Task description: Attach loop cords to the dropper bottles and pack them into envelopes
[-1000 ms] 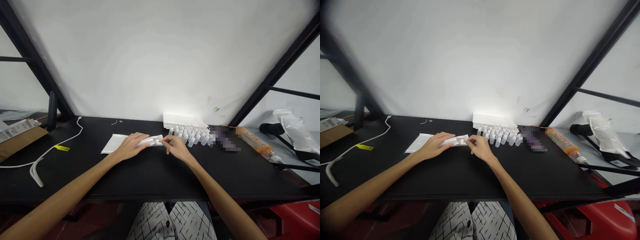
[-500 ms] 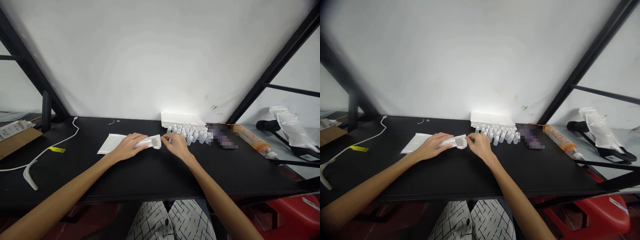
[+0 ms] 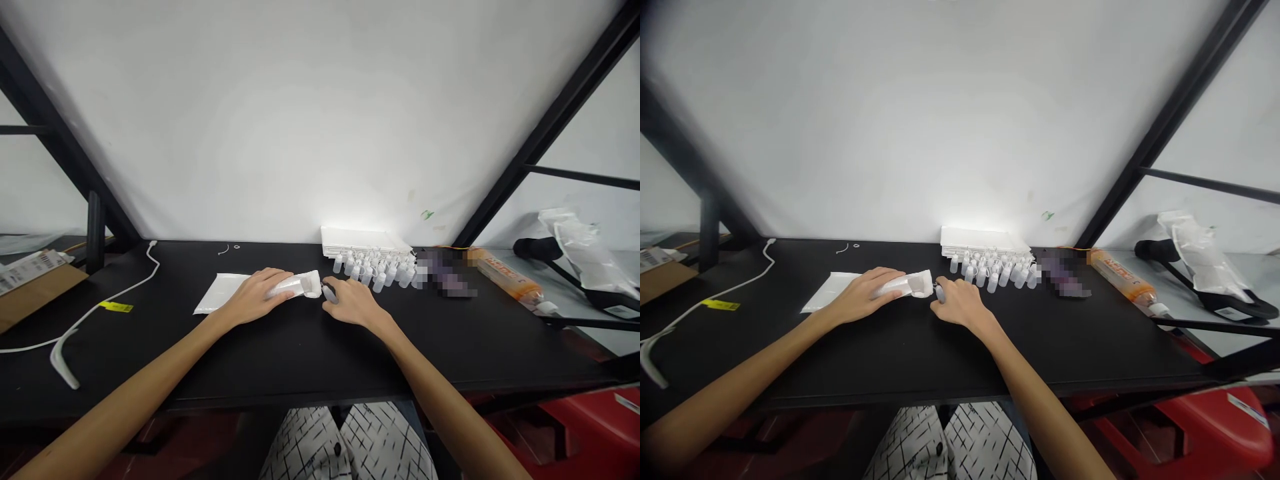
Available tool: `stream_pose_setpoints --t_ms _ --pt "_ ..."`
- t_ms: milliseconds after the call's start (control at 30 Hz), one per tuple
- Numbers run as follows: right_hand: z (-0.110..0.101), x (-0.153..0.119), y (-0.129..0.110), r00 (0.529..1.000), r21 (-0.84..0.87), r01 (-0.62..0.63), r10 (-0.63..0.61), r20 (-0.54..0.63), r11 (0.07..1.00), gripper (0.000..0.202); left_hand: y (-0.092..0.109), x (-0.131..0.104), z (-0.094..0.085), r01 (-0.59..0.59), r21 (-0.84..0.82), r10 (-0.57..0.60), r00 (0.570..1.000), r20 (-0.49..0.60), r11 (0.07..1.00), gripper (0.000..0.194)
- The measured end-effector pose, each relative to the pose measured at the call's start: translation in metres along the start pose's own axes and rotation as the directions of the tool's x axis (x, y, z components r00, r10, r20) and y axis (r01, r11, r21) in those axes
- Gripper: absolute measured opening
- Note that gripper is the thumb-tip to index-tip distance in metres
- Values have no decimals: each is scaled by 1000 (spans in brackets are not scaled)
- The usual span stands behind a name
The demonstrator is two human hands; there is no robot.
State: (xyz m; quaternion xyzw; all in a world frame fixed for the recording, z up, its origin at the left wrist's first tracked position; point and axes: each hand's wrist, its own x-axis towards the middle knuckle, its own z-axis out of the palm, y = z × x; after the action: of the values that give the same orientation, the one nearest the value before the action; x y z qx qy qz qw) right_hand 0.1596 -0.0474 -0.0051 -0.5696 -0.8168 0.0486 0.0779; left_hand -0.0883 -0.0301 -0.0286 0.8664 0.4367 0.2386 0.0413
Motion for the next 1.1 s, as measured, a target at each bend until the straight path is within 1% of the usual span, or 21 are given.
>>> stream_pose_setpoints --t_ms 67,133,233,300,333,400,467,533,600,633,700,767,833,900,967,1033,1100 --pt "0 -1 0 1000 -2 18 -18 15 1000 42 0 0 0 6 -4 -6 1000 -9 1000 53" --pt "1 -1 0 1000 -30 27 -27 6 999 35 0 0 0 7 -8 -7 1000 -14 1000 53" --pt "3 -1 0 996 -54 69 -72 -50 996 25 -1 0 1 5 -6 -5 1000 -11 1000 52" --pt "2 0 1 989 -23 101 -103 -109 995 26 -2 0 1 5 -4 -5 1000 -7 1000 51" --pt "1 0 1 984 8 99 -96 -149 995 29 -1 0 0 6 -7 -6 1000 -8 1000 51" --pt "-3 0 1 973 82 60 -40 -229 995 37 -1 0 -1 8 -20 -9 1000 -18 1000 51" --pt "-8 0 1 960 139 24 16 -280 990 36 1 0 -2 13 -38 -15 999 -37 999 51" --pt "-11 0 2 957 164 18 30 -288 986 28 3 0 -3 18 -50 -20 998 -54 999 51" --pt "-12 0 4 962 181 20 31 -271 983 23 4 0 -4 23 -48 -26 997 -68 999 50" --pt "-13 -1 5 962 194 8 45 -269 981 21 4 0 -4 25 -43 -28 997 -74 999 49" --pt "-12 -1 7 949 248 -39 113 -294 968 19 4 1 -5 28 -26 -30 996 -83 999 48" --pt "-11 0 9 921 376 -67 202 -332 924 18 4 2 -6 29 -16 -30 995 -94 999 47" --pt "-9 0 9 913 560 -10 236 -333 828 19 4 2 -6 23 -20 -25 994 -108 1000 45" --pt "-7 2 8 929 724 90 203 -308 684 21 4 2 -6 8 -33 -12 993 -116 999 44" --pt "-5 3 6 943 814 158 159 -292 559 25 5 2 -4 -15 -37 11 994 -113 999 44" --pt "-3 5 6 947 842 189 135 -293 505 28 7 1 -2 -44 -27 41 994 -99 999 45" --pt "-3 5 5 943 837 206 125 -307 507 27 10 0 0 -72 -7 72 995 -68 997 47"
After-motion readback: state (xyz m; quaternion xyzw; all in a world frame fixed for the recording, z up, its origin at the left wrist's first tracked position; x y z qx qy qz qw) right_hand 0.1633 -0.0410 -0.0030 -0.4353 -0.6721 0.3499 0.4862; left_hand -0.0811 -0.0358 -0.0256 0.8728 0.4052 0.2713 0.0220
